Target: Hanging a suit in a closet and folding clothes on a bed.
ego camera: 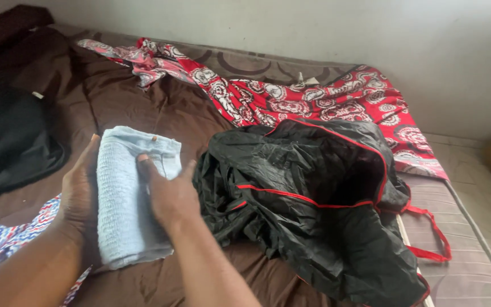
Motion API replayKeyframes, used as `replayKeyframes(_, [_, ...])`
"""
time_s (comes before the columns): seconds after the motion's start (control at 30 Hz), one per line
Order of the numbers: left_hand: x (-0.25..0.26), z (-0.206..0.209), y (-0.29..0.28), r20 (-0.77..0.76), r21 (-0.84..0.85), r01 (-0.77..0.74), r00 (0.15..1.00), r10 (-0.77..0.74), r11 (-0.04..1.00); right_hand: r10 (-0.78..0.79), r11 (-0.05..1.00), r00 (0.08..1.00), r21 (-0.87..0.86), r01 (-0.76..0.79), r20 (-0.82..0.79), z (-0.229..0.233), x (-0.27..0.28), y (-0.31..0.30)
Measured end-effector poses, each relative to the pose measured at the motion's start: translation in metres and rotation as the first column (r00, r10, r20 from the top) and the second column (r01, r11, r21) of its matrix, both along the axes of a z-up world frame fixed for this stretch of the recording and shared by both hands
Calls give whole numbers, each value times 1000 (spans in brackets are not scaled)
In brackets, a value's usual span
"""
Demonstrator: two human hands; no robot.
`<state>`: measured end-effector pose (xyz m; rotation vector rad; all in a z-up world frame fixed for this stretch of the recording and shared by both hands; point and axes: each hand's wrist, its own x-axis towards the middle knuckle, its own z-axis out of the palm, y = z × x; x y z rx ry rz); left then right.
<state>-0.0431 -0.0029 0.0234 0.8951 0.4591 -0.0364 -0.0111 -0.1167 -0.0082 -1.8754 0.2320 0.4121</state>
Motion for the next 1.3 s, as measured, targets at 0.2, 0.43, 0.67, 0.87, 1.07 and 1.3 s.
replayKeyframes(0.2, [-9, -14, 28, 65, 160, -114, 992, 105, 980, 90, 958, 990, 282, -57, -106, 4, -8, -17])
replayKeyframes(0.43, [-27, -25, 49, -300, 133, 27, 954, 14, 991, 150, 962, 934, 264, -63, -324, -24, -21, -7])
replayKeyframes(0.67, [-50, -92, 90, -534, 307, 262, 843, -62, 915, 52, 944, 910, 318, 90, -411, -81, -37, 13])
replayKeyframes(0.87, [-66, -166, 102, -513, 238, 196, 857, -48, 951, -23, 971, 874, 197, 135, -486, -134, -41, 16])
replayKeyframes(1.07, [-67, -208, 86, -560, 220, 252, 823, -89, 942, -2, 994, 896, 95, 50, -445, -165, -45, 6])
replayKeyframes(1.3, [-64, -247, 79, -536, 296, 197, 844, -9, 935, 20, 979, 878, 186, 79, -479, -202, -44, 10])
